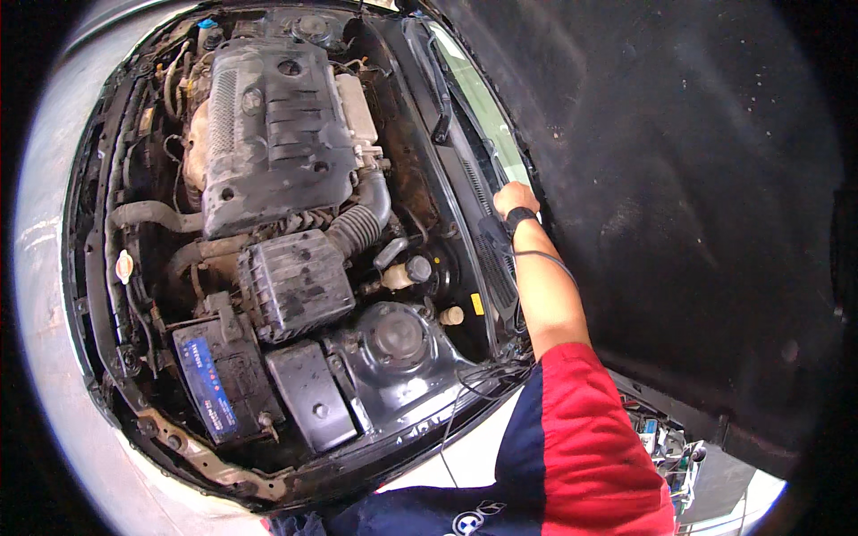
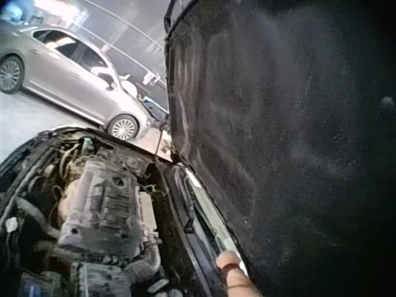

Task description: The recorder is working on the hinge or trim area of a car's hood, possibly replacing a part or adjusting the mechanism.

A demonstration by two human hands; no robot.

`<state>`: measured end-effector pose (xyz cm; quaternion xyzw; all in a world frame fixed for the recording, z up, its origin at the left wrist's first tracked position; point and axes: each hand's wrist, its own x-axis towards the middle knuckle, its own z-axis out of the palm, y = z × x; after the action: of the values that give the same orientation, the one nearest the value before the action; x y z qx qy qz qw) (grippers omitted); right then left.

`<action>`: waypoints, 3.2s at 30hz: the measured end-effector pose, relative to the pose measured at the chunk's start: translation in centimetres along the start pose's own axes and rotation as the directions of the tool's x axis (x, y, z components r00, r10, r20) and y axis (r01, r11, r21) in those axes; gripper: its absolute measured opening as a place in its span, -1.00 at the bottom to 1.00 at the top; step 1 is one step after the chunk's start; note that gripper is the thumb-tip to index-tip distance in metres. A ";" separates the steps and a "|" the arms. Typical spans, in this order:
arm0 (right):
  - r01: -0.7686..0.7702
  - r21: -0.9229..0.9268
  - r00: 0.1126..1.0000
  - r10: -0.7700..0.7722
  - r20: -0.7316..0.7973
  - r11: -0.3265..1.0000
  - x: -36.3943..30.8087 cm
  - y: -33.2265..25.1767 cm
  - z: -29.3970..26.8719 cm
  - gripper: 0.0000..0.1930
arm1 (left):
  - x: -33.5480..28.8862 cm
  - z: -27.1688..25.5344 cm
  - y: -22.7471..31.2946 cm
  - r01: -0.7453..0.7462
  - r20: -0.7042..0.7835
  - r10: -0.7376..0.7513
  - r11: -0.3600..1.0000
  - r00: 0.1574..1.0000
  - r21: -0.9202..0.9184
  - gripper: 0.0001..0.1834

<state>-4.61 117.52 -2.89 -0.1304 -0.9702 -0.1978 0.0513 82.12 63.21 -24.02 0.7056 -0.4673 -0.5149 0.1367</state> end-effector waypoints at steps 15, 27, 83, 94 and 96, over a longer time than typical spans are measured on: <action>0.602 0.522 0.721 -0.692 -0.030 0.605 -44.7 -9.6 -25.7 -0.55 | 4.9 -8.7 10.8 -0.264 0.255 0.345 0.915 0.903 -0.305 -0.95; 0.590 0.753 -0.222 -0.955 -0.196 -0.292 -89.3 -35.2 -31.6 -0.42 | 10.4 -27.6 20.4 -0.239 0.458 0.451 0.862 0.766 -0.448 -0.82; 0.255 0.967 0.932 -0.275 -0.237 0.028 1.3 -136.3 -58.2 -0.69 | 67.9 66.1 145.8 -0.825 0.938 -0.076 0.503 -0.339 -0.258 -0.76; -0.105 0.968 0.971 0.233 0.050 0.229 29.8 -135.4 -48.0 -0.71 | 57.7 105.0 162.1 -0.780 0.842 -0.085 0.434 -0.533 -0.451 -0.85; -0.356 0.880 0.880 0.430 0.202 0.315 34.3 -132.9 -49.0 -0.71 | 52.8 112.7 163.9 -0.760 0.794 -0.123 0.408 -0.596 -0.507 -0.83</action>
<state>-71.50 -11.91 -2.08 -0.3067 -0.8580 0.3642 0.1929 -97.37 -32.74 6.12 -0.3266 -0.7398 -0.5194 -0.2762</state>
